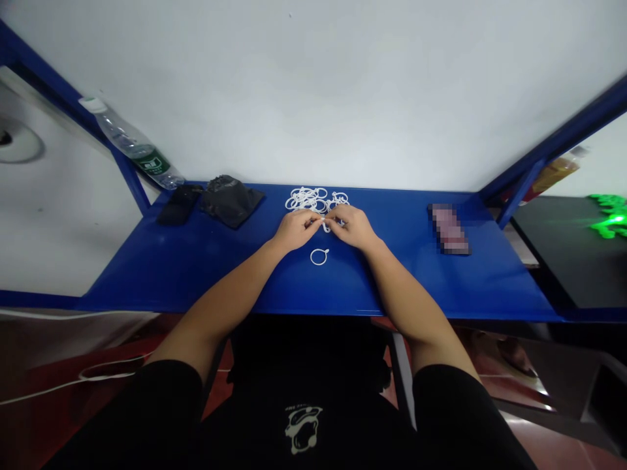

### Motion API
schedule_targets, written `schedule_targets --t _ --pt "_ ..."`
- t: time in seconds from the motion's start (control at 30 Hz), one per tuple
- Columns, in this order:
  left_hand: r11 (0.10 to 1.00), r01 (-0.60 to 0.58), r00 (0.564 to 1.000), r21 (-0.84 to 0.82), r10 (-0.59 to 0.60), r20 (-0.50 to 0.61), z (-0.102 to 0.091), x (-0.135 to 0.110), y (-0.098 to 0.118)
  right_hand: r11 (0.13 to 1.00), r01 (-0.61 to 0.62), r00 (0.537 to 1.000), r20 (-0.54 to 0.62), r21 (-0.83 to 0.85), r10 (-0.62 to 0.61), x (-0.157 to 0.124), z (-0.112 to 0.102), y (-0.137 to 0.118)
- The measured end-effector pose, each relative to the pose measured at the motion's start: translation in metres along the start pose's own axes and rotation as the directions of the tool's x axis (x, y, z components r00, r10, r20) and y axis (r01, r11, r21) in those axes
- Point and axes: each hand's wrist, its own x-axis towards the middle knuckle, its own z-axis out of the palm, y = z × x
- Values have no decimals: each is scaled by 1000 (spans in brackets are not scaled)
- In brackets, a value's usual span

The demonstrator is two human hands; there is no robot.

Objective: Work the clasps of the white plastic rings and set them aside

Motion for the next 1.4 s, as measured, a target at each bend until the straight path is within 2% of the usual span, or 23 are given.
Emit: schedule_targets --t 0.23,0.37,0.5,0.67,0.8,1.03,1.27,1.4 --pt "987 -152 988 -52 150 -44 -2 1 1 972 -180 979 -128 -148 162 -4 -10 17" --pt "967 -242 970 -76 239 -42 -1 0 4 957 -240 971 -64 -165 232 -4 -8 24" --pt "948 -294 951 -124 303 66 3 -3 12 959 -233 969 42 -159 243 -4 -5 21" --pt "954 -269 901 -134 298 314 5 -6 20 966 -208 967 115 -152 226 -4 -1 24" --pt "970 -227 880 -93 245 407 6 -7 21 971 -192 967 144 -142 212 -6 2 30" --pt "973 -197 890 -121 229 395 8 -9 25 977 -177 970 149 -115 193 -7 2 31" --pt "976 -172 875 -133 213 434 8 -10 30 985 -143 964 213 -94 160 -8 -2 31" --pt "966 -185 910 -181 238 340 8 -10 31 987 -135 964 217 -87 151 -9 -2 32"
